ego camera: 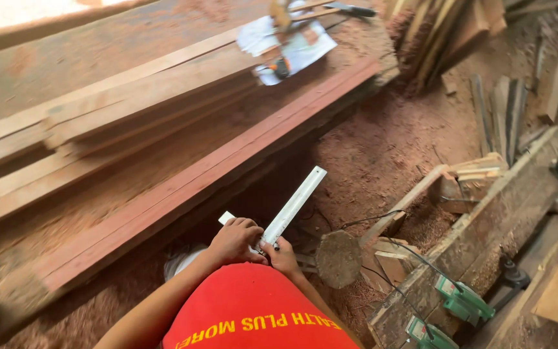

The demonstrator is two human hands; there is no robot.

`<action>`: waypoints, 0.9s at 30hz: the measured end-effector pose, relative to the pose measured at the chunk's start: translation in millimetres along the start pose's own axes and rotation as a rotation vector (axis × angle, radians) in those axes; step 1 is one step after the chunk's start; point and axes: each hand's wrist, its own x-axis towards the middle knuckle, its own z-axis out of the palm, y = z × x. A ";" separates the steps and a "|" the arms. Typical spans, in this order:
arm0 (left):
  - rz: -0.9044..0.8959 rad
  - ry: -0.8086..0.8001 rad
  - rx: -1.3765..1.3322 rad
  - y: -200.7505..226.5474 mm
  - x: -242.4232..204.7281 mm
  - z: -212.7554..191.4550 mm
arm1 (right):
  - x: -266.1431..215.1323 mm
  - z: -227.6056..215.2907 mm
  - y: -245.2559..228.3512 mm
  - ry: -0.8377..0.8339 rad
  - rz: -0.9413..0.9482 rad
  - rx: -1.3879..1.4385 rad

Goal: The person measures and marks wooden planks on a workbench using a try square, a tape measure, and a pencil. They repeatedly align the try square to draw perpendicular lines and use the tape measure to mark lengths on the wood.

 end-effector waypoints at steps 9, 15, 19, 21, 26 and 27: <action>-0.342 0.281 0.339 -9.1 125.7 -15.6 | 17.7 -180.9 33.3 0.356 0.125 0.430; -0.533 0.383 0.626 -81.1 167.6 -23.4 | -3.3 -298.5 77.8 0.525 0.183 0.425; -0.669 0.306 0.625 -109.2 180.7 -14.2 | -12.5 -347.5 84.7 0.707 0.224 0.496; -0.774 0.211 0.636 -114.6 184.9 -9.6 | -11.4 -360.3 85.0 0.718 0.220 0.541; -0.939 0.086 0.673 -122.8 196.8 -6.5 | 10.6 -390.0 104.6 0.744 0.212 0.610; -0.952 0.068 0.680 -122.4 198.7 -7.9 | 16.3 -393.7 98.4 0.745 0.263 0.601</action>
